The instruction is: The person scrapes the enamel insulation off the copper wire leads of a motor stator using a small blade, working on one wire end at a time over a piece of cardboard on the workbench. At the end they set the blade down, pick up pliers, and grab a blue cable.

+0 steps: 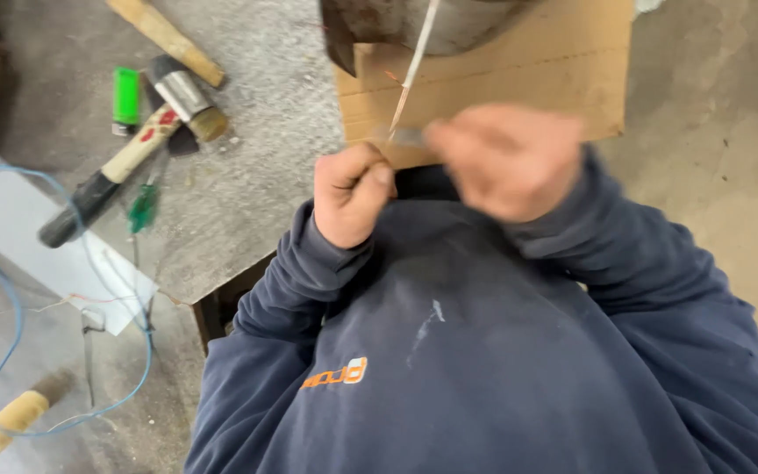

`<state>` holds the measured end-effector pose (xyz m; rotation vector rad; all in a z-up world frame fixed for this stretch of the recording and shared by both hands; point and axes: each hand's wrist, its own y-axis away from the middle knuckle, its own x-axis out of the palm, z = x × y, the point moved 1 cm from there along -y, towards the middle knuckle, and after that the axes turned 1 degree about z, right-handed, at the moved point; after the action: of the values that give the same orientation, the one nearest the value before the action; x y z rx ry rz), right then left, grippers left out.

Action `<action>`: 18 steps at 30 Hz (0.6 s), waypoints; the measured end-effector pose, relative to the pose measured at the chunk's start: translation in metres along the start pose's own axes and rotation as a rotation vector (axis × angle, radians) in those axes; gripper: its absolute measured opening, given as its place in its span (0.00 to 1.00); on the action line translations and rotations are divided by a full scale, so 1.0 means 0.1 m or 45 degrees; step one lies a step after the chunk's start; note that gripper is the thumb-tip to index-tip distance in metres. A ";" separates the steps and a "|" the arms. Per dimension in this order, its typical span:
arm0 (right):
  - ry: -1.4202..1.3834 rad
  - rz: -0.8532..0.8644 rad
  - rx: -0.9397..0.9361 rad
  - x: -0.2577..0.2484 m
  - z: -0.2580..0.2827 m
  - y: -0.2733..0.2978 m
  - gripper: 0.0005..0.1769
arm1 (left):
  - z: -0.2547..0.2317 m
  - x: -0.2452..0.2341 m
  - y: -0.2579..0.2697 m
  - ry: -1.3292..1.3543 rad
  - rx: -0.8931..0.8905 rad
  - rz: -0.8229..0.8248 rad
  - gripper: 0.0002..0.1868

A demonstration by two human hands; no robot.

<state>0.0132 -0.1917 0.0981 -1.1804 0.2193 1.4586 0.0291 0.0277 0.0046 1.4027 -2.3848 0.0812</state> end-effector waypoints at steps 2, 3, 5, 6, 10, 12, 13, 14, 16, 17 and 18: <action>0.010 -0.046 0.070 -0.11 -0.02 0.11 0.12 | -0.37 -0.02 -0.13 -0.597 0.346 0.007 0.10; 0.028 -0.081 0.157 -0.15 -0.05 0.16 0.09 | -0.57 -0.03 -0.18 -1.186 0.663 0.033 0.09; 0.052 -0.046 0.083 -0.18 0.04 -0.02 0.09 | -0.78 -0.02 -0.17 -1.524 0.846 0.061 0.11; 0.119 0.000 0.040 -0.23 0.10 -0.08 0.09 | -0.86 0.02 -0.19 -1.818 1.036 0.124 0.13; 0.229 0.073 0.000 -0.26 0.16 -0.23 0.11 | -0.92 0.04 -0.17 -2.148 1.121 0.256 0.14; 0.240 0.138 -0.040 -0.23 0.22 -0.25 0.14 | -0.89 0.05 -0.17 -2.271 1.154 0.323 0.14; 0.245 0.140 -0.045 -0.21 0.20 -0.21 0.14 | -0.88 0.06 -0.17 -2.270 1.158 0.315 0.14; 0.230 0.180 -0.035 -0.19 0.18 -0.16 0.16 | -0.87 0.07 -0.16 -2.275 1.138 0.314 0.13; 0.224 0.220 -0.016 -0.20 0.17 -0.13 0.18 | -0.86 0.08 -0.17 -2.272 1.127 0.321 0.11; 0.238 0.217 0.010 -0.23 0.17 -0.16 0.19 | -0.85 0.08 -0.17 -2.254 1.139 0.320 0.12; 0.245 0.220 0.030 -0.25 0.17 -0.18 0.20 | -0.85 0.09 -0.16 -2.238 1.142 0.311 0.13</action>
<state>0.0147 -0.1905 0.1334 -1.3095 0.4797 1.4869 0.0631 0.0320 0.0843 1.8769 -4.3532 -0.0962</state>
